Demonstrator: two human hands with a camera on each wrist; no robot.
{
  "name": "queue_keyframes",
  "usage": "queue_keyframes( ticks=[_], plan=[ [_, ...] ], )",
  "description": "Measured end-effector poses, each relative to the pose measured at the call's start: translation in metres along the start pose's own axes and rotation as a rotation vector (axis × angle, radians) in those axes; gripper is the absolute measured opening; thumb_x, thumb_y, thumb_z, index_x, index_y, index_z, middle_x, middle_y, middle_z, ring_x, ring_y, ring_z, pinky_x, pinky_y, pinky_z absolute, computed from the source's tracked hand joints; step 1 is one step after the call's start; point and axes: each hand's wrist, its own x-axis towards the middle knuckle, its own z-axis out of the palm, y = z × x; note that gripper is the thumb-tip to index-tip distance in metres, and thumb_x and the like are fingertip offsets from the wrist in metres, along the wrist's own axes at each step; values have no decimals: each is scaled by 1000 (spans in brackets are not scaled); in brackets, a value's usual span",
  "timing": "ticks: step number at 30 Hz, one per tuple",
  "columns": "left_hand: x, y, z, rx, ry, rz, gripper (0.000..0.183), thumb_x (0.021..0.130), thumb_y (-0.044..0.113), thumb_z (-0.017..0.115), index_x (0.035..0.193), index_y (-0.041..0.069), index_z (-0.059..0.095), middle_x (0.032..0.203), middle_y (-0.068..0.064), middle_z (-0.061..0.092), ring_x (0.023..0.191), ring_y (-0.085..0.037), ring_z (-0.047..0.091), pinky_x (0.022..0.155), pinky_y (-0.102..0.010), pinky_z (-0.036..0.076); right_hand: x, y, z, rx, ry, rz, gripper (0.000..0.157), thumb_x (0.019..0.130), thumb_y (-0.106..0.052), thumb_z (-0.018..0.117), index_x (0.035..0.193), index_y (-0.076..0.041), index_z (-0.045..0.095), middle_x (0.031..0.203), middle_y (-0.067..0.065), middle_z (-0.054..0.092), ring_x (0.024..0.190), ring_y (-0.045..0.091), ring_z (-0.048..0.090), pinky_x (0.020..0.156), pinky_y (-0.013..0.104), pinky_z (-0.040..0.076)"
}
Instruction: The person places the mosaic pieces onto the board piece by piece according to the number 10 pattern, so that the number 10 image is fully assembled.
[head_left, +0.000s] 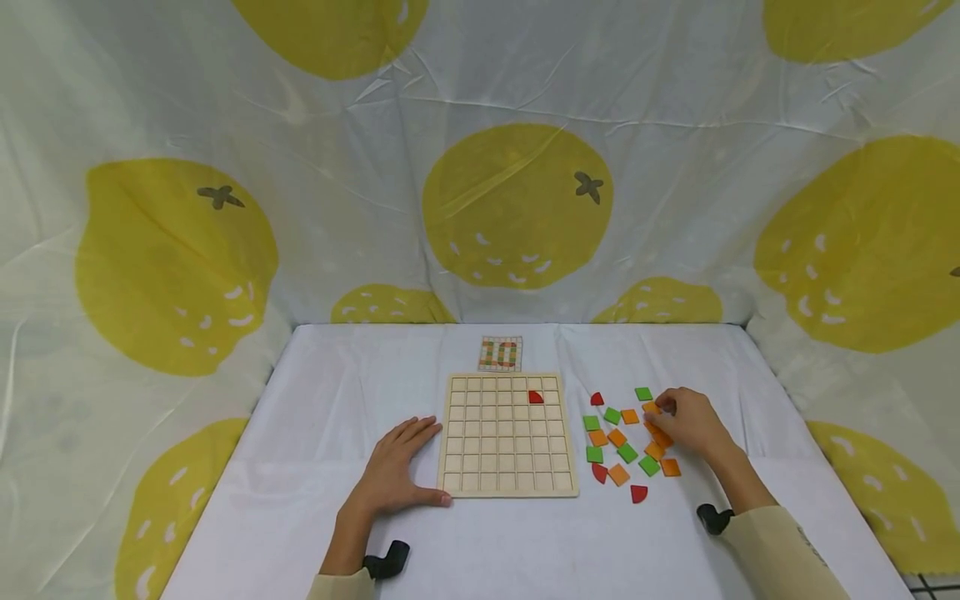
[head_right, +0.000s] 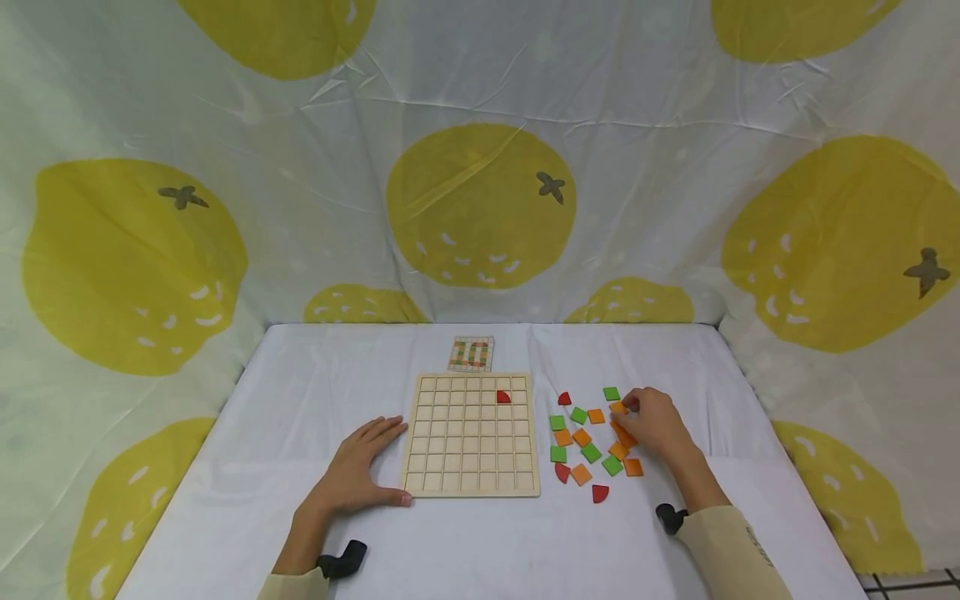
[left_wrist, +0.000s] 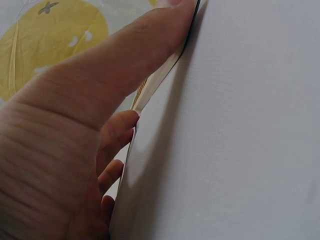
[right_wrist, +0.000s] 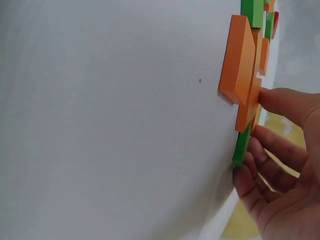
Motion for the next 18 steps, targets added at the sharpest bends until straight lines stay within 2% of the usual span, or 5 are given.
queue_keyframes(
  ticks=[8, 12, 18],
  plan=[
    [0, 2, 1, -3, 2, 9, 121, 55, 82, 83, 156, 24, 48, 163, 3, 43, 153, -34, 33, 120, -64, 30, -1, -2, 0, 28, -5, -1, 35, 91, -23, 75, 109, 6, 69, 97, 16, 68, 85, 25, 58, 74, 34, 55],
    [0, 2, 0, 3, 2, 8, 121, 55, 82, 83, 156, 24, 47, 163, 3, 43, 153, -34, 33, 119, -64, 30, -1, -5, 0, 23, 4, 4, 35, 92, -23, 74, 112, 4, 68, 97, 14, 65, 87, 25, 56, 76, 34, 54],
    [-1, 2, -1, -3, 15, 11, 120, 55, 79, 85, 155, 24, 49, 163, 3, 44, 153, -34, 34, 119, -65, 29, 2, -15, -3, 27, 49, -51, 34, 93, -24, 74, 112, 3, 68, 96, 14, 65, 88, 26, 56, 77, 38, 55]
  ],
)
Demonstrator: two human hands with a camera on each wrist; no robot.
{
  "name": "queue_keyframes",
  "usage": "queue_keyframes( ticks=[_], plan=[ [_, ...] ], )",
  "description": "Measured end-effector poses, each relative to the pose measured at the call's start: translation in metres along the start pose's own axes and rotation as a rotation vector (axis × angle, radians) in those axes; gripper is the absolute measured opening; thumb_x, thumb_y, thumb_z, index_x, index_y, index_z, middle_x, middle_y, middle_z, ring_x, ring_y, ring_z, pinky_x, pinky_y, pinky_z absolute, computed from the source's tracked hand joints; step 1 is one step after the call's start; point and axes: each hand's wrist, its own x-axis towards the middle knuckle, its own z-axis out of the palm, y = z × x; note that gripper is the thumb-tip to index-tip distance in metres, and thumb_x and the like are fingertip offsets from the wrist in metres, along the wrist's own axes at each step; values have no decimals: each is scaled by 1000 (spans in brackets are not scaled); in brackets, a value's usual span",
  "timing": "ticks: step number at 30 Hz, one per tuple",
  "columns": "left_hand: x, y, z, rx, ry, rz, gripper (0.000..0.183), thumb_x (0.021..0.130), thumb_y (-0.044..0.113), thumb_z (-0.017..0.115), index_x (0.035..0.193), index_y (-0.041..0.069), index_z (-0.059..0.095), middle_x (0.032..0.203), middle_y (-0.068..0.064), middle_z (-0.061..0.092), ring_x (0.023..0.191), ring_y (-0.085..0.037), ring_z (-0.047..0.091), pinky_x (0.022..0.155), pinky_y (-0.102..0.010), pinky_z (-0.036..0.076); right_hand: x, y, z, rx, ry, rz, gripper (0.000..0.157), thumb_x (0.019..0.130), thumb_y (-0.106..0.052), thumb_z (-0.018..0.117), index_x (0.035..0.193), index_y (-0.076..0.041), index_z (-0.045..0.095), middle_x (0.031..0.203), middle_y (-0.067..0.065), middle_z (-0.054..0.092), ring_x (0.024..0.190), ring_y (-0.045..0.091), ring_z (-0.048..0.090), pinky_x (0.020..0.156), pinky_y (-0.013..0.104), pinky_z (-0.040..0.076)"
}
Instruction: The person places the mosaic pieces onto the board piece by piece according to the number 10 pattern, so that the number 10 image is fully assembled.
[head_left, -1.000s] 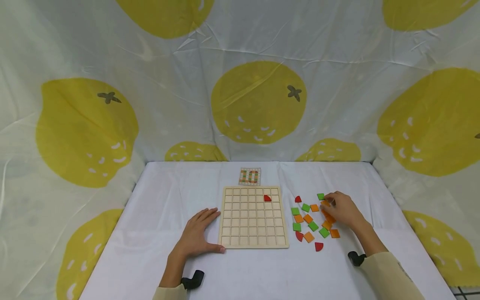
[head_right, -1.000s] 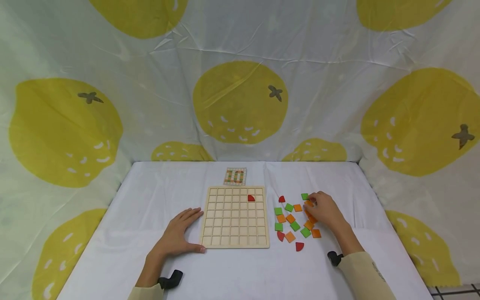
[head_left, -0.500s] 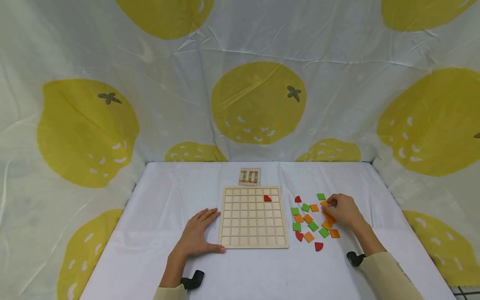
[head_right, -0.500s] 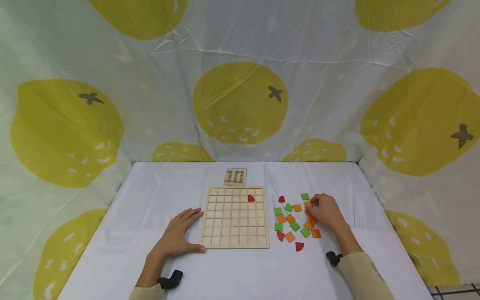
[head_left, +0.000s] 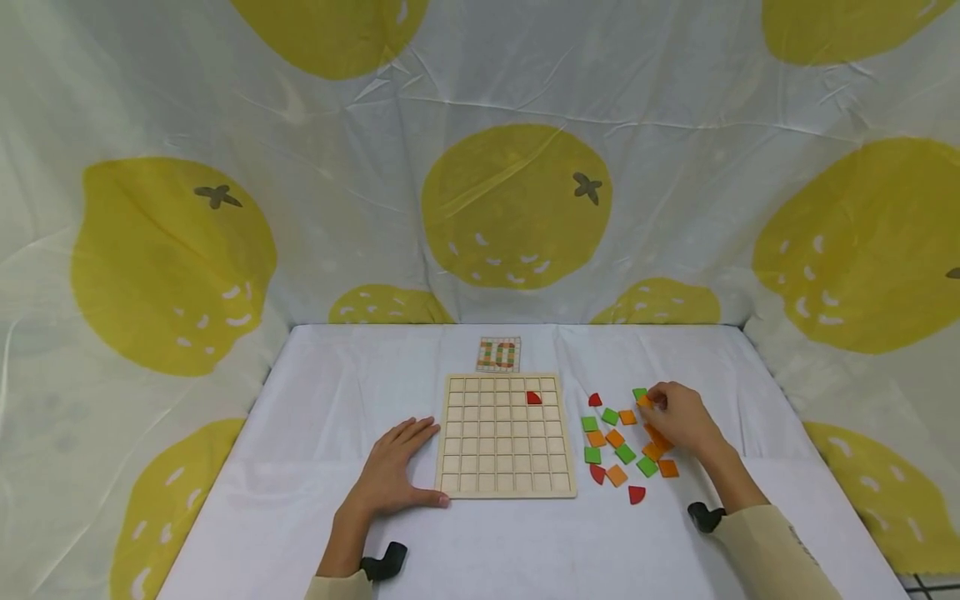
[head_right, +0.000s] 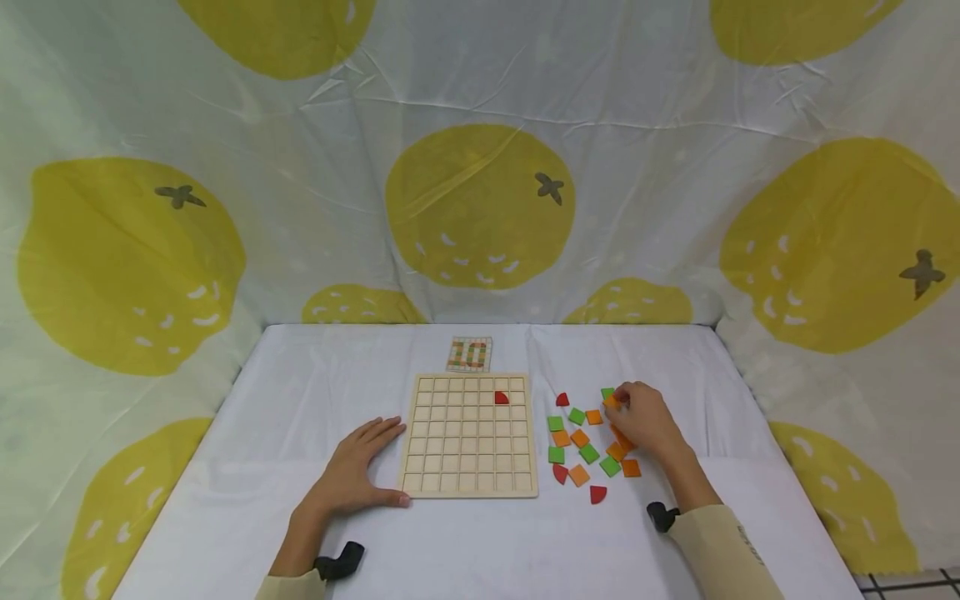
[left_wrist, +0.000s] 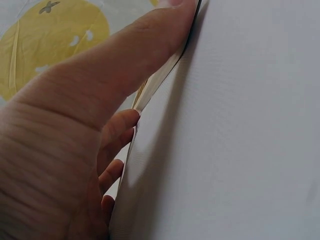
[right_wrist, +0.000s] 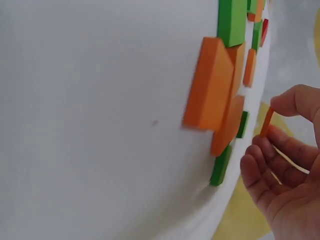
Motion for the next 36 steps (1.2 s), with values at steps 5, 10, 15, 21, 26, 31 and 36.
queue_keyframes(
  ticks=[5, 10, 15, 21, 26, 31, 36],
  plan=[
    [-1, 0, -1, 4, -8, -4, 119, 56, 81, 84, 155, 25, 48, 163, 4, 43, 154, -33, 33, 120, -64, 28, 9, -14, 5, 35, 48, -57, 32, 94, -25, 73, 114, 0, 68, 104, 14, 69, 92, 27, 60, 86, 45, 58],
    [-1, 0, -2, 6, -19, -13, 119, 56, 82, 83, 156, 27, 48, 164, 6, 42, 155, -32, 31, 121, -64, 27, 20, -41, 20, 76, 58, -166, 32, 93, -25, 72, 115, -2, 69, 103, 11, 68, 91, 25, 59, 84, 42, 57],
    [-1, -1, 0, 0, -11, -2, 117, 57, 82, 83, 155, 27, 48, 163, 6, 43, 154, -31, 32, 119, -65, 28, 34, -70, 37, 73, 31, -316, 25, 91, -20, 75, 110, -4, 72, 98, 5, 67, 85, 20, 58, 74, 32, 54],
    [-1, -3, 1, -15, -8, 15, 118, 57, 81, 83, 156, 27, 48, 162, 9, 44, 153, -30, 34, 120, -62, 29, 50, -100, 58, 87, -68, -401, 26, 93, -22, 75, 113, -6, 72, 104, 4, 67, 89, 17, 59, 80, 34, 55],
    [0, -2, 2, -38, -35, 4, 117, 58, 81, 83, 157, 29, 46, 162, 12, 43, 153, -28, 33, 122, -60, 28, 59, -116, 78, 83, -129, -430, 28, 95, -25, 72, 116, -7, 72, 109, 3, 68, 94, 16, 62, 85, 35, 56],
    [-1, -2, 2, -30, -43, -1, 117, 59, 81, 82, 157, 29, 45, 162, 11, 43, 153, -28, 33, 122, -60, 28, 64, -126, 92, 48, -148, -474, 26, 94, -26, 74, 112, -7, 73, 103, 0, 67, 88, 12, 60, 83, 33, 55],
    [-1, -2, 1, -15, -40, 8, 114, 60, 81, 81, 157, 31, 46, 162, 11, 43, 153, -29, 34, 121, -60, 29, 66, -132, 99, 20, -193, -448, 27, 95, -26, 74, 114, -7, 73, 104, -1, 65, 86, 11, 57, 81, 30, 54]
  ],
)
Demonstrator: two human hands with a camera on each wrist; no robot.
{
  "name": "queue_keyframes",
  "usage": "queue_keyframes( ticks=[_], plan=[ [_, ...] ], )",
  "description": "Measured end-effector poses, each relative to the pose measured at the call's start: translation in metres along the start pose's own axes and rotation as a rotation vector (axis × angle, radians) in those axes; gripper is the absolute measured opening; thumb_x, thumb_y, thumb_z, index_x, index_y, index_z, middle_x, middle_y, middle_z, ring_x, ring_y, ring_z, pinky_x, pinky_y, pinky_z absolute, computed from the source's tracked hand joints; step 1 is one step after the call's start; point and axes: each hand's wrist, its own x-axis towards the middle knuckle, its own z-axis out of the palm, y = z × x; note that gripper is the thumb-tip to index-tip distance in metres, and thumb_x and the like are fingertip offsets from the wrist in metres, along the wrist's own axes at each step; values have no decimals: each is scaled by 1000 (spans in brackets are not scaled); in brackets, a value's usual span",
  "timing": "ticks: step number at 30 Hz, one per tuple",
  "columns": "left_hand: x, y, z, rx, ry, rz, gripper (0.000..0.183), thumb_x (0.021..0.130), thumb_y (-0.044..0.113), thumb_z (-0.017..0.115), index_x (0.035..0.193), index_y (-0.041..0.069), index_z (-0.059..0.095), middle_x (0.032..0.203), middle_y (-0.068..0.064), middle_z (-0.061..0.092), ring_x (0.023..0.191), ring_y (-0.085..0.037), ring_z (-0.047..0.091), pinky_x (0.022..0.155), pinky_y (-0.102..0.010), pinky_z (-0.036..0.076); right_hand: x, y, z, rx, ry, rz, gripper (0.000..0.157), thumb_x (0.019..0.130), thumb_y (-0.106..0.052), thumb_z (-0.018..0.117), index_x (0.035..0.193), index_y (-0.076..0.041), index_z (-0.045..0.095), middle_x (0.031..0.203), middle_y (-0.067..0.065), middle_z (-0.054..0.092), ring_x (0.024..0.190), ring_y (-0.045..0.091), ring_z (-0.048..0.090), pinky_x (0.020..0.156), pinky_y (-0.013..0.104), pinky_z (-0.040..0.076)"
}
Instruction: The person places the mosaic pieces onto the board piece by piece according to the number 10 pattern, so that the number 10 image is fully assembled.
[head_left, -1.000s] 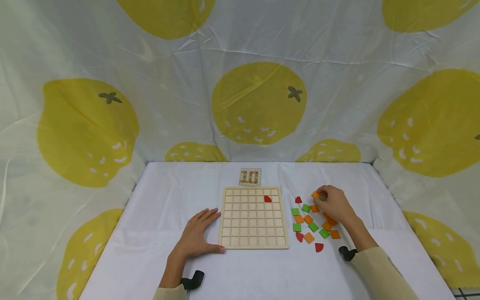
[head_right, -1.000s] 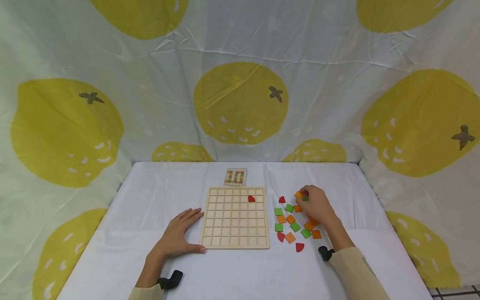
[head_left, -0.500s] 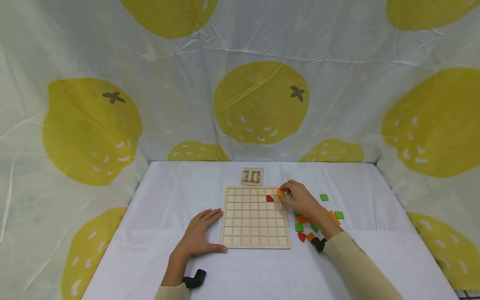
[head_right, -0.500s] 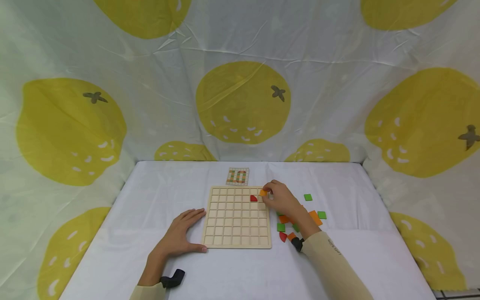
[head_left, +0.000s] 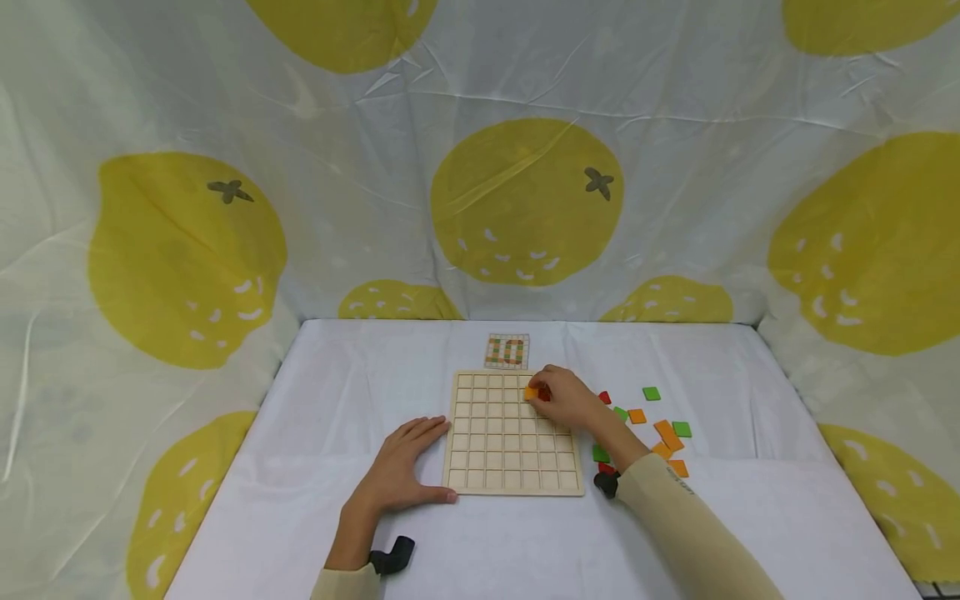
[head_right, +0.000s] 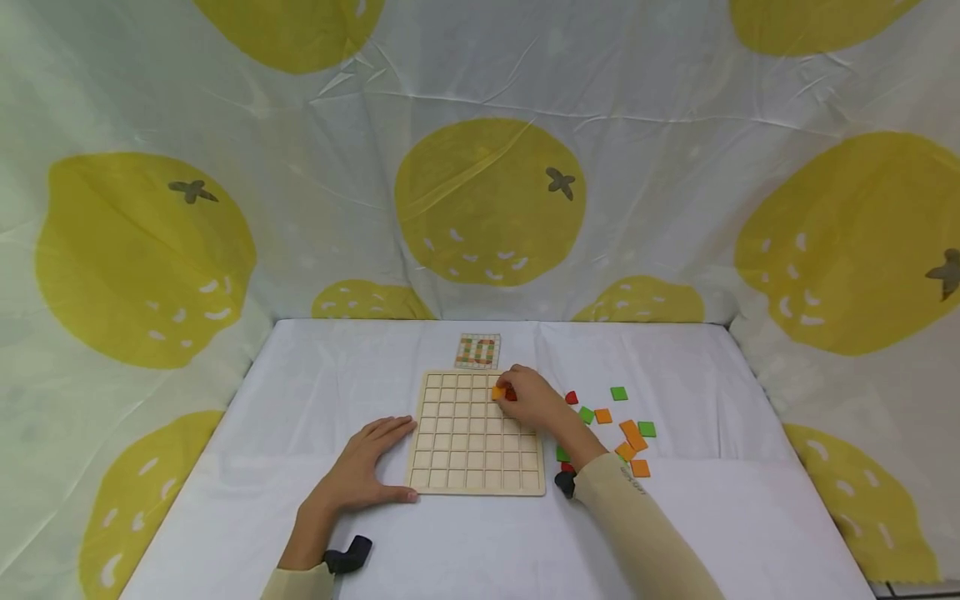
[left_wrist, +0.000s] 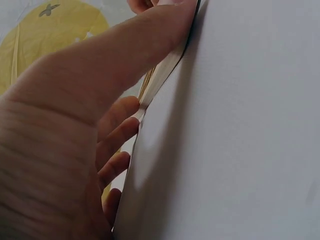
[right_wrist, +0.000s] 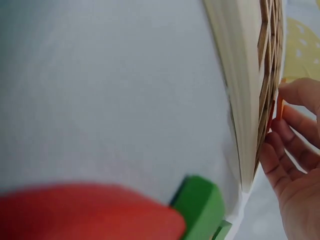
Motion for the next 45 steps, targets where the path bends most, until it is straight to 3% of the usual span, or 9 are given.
queue_keyframes(
  ticks=[11, 19, 25, 33, 45],
  plan=[
    [1, 5, -3, 7, 40, 68, 97, 71, 73, 79, 152, 26, 53, 158, 4, 50, 148, -33, 42, 116, -64, 35, 3, -4, 5, -74, -4, -10, 31, 99, -28, 70, 123, -9, 74, 114, 3, 66, 96, 16, 59, 91, 36, 54],
    [0, 6, -4, -105, -68, 0, 102, 72, 67, 83, 156, 22, 47, 164, 2, 42, 155, -28, 33, 126, -53, 28, 2, -5, 7, -57, 18, -23, 31, 100, -30, 69, 122, -8, 74, 114, 3, 67, 98, 17, 62, 94, 38, 55],
    [0, 8, -5, -144, -79, -34, 101, 71, 63, 87, 156, 23, 48, 164, 4, 41, 154, -26, 35, 120, -54, 37, -2, -6, 5, -47, 37, 2, 33, 99, -30, 70, 121, -7, 73, 113, 4, 68, 97, 17, 62, 93, 39, 56],
    [1, 8, -4, -132, -82, -32, 100, 72, 64, 85, 156, 25, 47, 164, 7, 40, 154, -23, 35, 120, -52, 38, -20, 3, -13, 18, 110, 65, 31, 97, -26, 72, 122, -9, 74, 109, 1, 68, 96, 17, 63, 87, 39, 56],
    [2, 6, -6, -86, -48, 27, 95, 76, 61, 84, 155, 21, 49, 162, 5, 44, 151, -25, 41, 117, -52, 42, -57, 32, -40, 2, 148, 189, 33, 98, -25, 71, 124, -5, 72, 116, 9, 67, 100, 24, 62, 88, 43, 58]
  ],
)
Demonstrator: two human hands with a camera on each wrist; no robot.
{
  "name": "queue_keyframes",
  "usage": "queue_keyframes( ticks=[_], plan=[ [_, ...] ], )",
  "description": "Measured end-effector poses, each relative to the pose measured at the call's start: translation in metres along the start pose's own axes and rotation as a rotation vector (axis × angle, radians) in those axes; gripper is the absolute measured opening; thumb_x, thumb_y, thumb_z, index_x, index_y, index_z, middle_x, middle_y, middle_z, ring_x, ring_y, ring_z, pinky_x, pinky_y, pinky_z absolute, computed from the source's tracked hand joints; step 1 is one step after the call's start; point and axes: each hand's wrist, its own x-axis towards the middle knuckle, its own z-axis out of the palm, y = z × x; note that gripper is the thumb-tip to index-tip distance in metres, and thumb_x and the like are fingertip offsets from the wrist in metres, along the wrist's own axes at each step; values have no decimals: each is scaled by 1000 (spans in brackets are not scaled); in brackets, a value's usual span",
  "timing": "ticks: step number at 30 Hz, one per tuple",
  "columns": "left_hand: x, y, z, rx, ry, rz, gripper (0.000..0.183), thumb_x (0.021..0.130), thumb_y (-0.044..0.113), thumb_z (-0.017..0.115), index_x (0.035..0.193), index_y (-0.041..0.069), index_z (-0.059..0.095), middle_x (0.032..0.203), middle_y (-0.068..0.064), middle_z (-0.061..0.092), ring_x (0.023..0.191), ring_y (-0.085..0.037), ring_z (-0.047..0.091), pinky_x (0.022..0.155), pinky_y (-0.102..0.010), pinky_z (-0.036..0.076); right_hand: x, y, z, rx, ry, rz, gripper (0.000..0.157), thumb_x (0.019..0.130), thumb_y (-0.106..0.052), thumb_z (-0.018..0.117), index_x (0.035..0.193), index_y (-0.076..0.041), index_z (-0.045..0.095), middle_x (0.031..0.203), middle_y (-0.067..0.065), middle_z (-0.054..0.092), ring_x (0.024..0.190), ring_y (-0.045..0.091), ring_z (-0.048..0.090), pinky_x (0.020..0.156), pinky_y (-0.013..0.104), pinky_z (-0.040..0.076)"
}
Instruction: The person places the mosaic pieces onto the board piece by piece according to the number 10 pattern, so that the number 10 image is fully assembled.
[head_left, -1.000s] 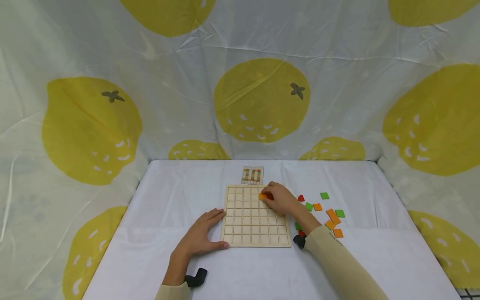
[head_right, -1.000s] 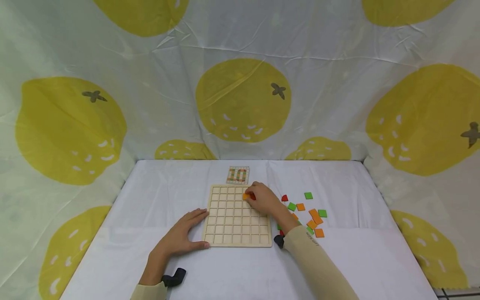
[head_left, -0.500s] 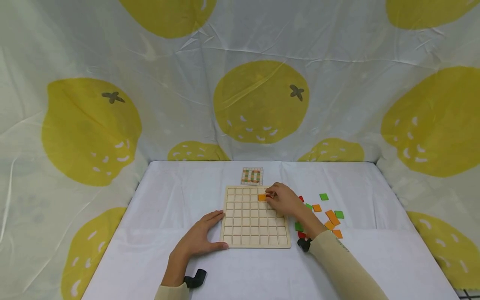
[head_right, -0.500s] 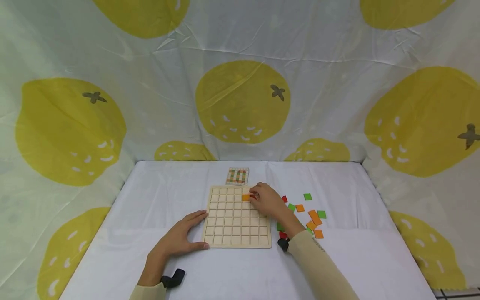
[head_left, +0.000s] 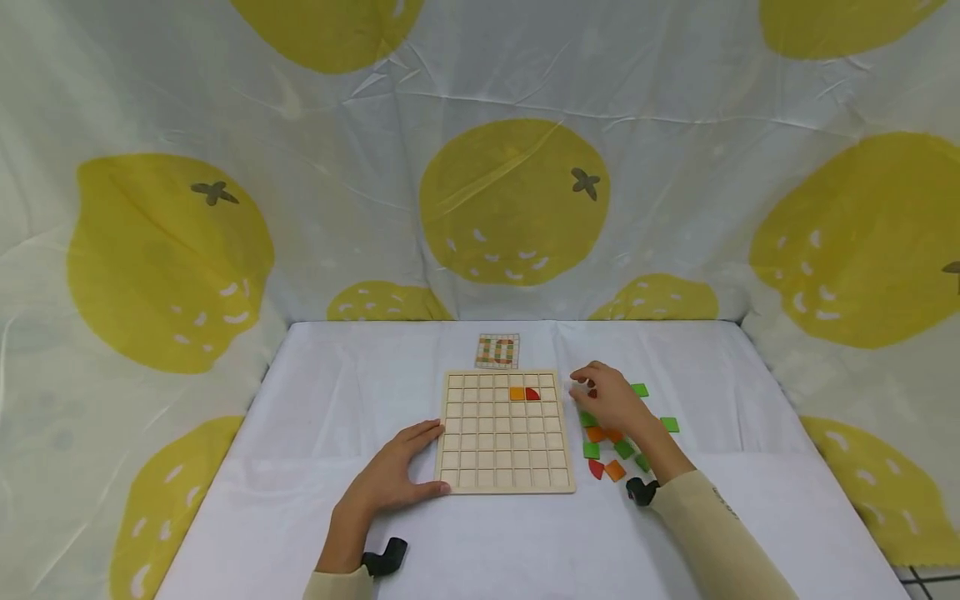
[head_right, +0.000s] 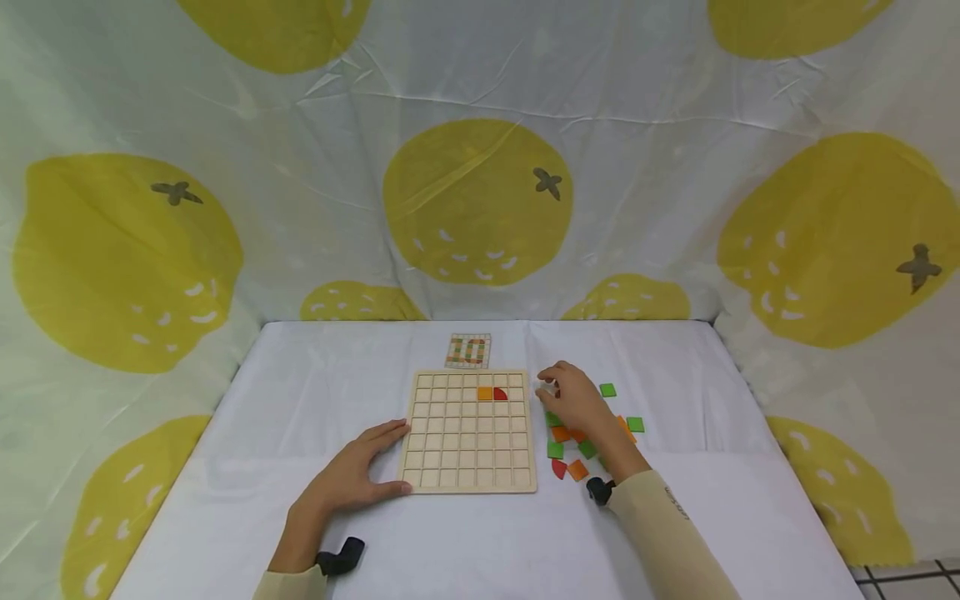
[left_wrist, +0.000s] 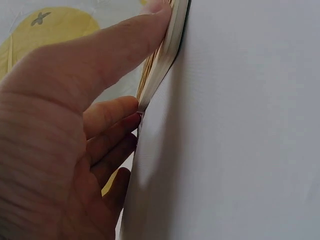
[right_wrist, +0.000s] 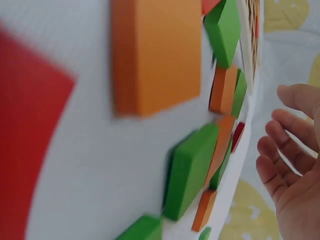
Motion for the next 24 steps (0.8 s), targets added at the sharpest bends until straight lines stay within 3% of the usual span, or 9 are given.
queue_keyframes(
  ticks=[10, 24],
  plan=[
    [0, 5, 0, 1, -14, -26, 92, 77, 60, 83, 154, 21, 50, 161, 3, 45, 150, -27, 42, 116, -54, 42, -11, 21, -8, -30, -53, 155, 42, 94, -32, 76, 123, -3, 71, 111, 10, 66, 97, 24, 58, 90, 44, 56],
    [-1, 1, 0, -14, -11, -9, 93, 78, 63, 81, 155, 21, 49, 162, 5, 43, 151, -26, 40, 117, -54, 41, -14, 31, -5, 12, -51, 233, 45, 92, -33, 78, 123, 0, 69, 109, 13, 68, 97, 26, 58, 92, 46, 56]
  ],
)
